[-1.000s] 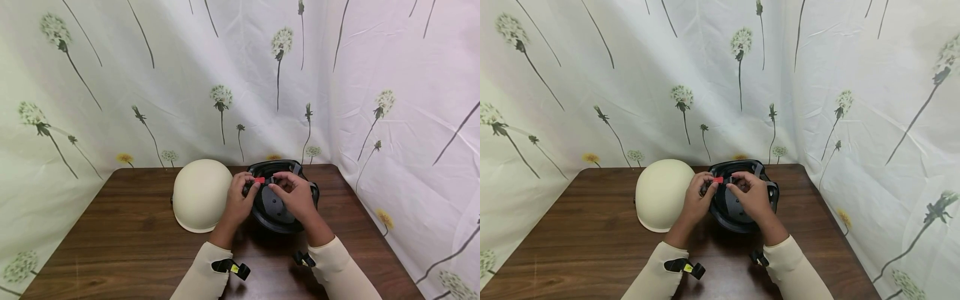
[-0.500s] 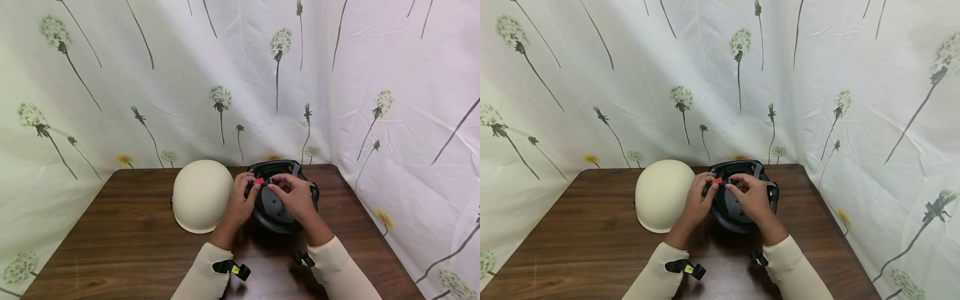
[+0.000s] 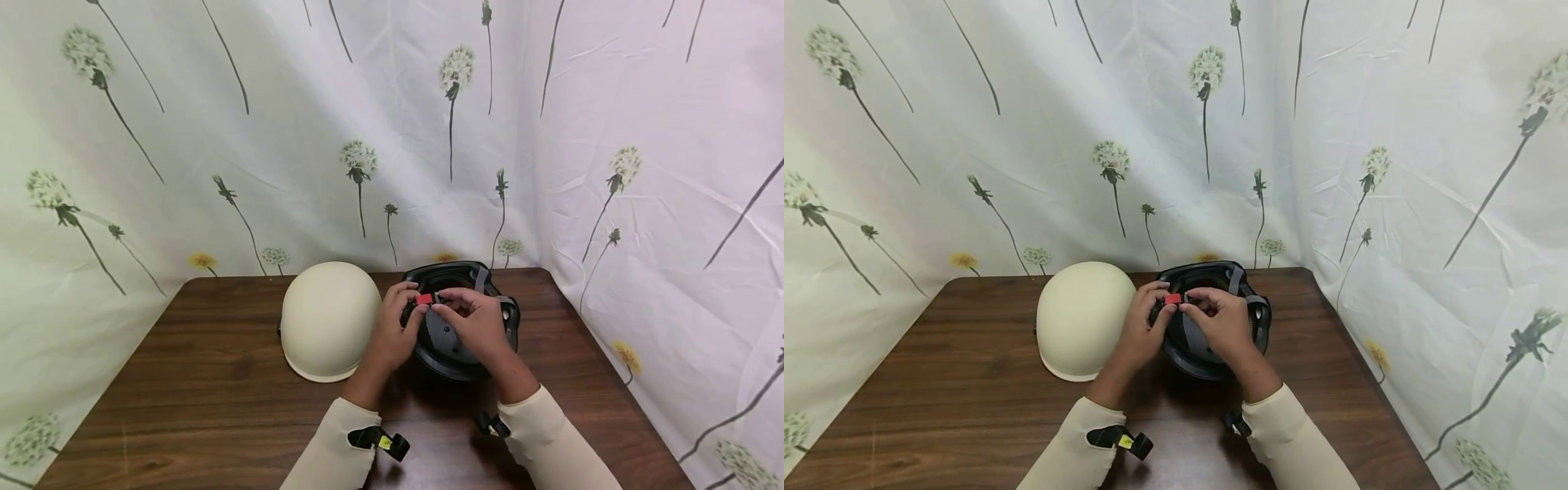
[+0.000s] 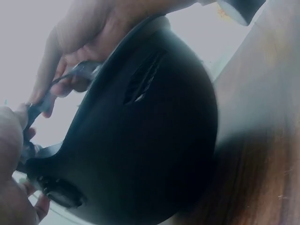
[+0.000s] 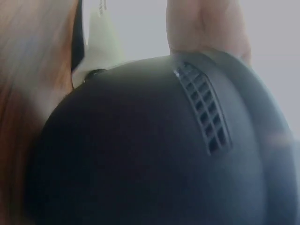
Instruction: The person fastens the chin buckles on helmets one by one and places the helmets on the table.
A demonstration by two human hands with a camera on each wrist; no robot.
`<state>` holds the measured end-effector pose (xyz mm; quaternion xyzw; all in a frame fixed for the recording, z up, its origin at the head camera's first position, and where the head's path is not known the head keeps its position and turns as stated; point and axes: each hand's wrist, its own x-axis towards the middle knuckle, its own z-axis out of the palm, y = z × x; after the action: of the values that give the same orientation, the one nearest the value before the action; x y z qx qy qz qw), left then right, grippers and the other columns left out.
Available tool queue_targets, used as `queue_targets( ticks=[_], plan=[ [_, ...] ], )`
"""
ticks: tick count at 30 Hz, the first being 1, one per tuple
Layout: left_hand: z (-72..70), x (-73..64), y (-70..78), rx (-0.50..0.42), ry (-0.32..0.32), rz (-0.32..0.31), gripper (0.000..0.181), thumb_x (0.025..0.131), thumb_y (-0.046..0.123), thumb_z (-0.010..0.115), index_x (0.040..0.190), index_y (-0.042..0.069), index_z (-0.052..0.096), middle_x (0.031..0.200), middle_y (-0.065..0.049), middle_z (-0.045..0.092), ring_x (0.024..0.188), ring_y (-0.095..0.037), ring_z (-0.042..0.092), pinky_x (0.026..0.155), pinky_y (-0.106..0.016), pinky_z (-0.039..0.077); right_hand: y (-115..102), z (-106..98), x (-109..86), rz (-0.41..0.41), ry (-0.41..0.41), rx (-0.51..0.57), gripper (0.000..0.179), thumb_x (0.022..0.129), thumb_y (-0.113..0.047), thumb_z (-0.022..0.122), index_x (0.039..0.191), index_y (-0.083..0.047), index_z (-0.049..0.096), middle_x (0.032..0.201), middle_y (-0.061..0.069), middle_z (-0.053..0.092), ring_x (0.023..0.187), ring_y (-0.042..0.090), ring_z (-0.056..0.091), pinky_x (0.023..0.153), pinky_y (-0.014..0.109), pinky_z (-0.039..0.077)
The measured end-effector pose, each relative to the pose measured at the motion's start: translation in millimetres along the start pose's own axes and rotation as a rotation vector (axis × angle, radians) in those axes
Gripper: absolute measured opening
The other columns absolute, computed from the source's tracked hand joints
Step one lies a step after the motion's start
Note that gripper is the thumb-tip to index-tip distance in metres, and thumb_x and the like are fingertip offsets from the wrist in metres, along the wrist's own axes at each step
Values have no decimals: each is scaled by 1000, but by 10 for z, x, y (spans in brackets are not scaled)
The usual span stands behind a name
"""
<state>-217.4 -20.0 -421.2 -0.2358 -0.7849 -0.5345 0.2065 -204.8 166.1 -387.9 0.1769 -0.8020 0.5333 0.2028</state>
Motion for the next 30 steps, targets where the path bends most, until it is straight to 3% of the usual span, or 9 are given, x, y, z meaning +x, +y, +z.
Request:
queue_targets(
  ticks=[7, 16, 23, 30],
  plan=[
    [-10, -6, -8, -46, 2, 14, 22, 105, 17, 66, 118, 0, 68, 145, -23, 51, 140, -39, 46, 117, -62, 35, -6, 8, -1, 24, -10, 2, 23, 91, -18, 84, 111, -8, 80, 80, 2, 76, 68, 14, 65, 60, 24, 50],
    [-21, -14, -17, -22, 0, -38, 26, 105, 21, 67, 121, 1, 69, 148, -20, 49, 143, -37, 44, 118, -59, 35, -3, 6, 0, 31, -16, 27, 23, 91, -19, 85, 111, -9, 80, 79, 4, 74, 65, 15, 62, 58, 25, 48],
    [-18, -12, -2, -24, 15, -35, 26, 104, 22, 69, 121, 2, 70, 148, -22, 48, 142, -38, 44, 116, -61, 37, 18, -4, 8, 32, -17, 28, 21, 90, -18, 85, 109, -11, 80, 77, 6, 72, 62, 18, 56, 57, 25, 45],
    [-11, -6, -19, -9, 29, -31, 27, 102, 21, 71, 122, 3, 72, 147, -21, 49, 140, -37, 46, 114, -58, 40, 13, -35, 18, 47, -15, 24, 23, 90, -19, 86, 111, -11, 80, 80, 7, 74, 66, 17, 61, 58, 25, 47]
  ],
)
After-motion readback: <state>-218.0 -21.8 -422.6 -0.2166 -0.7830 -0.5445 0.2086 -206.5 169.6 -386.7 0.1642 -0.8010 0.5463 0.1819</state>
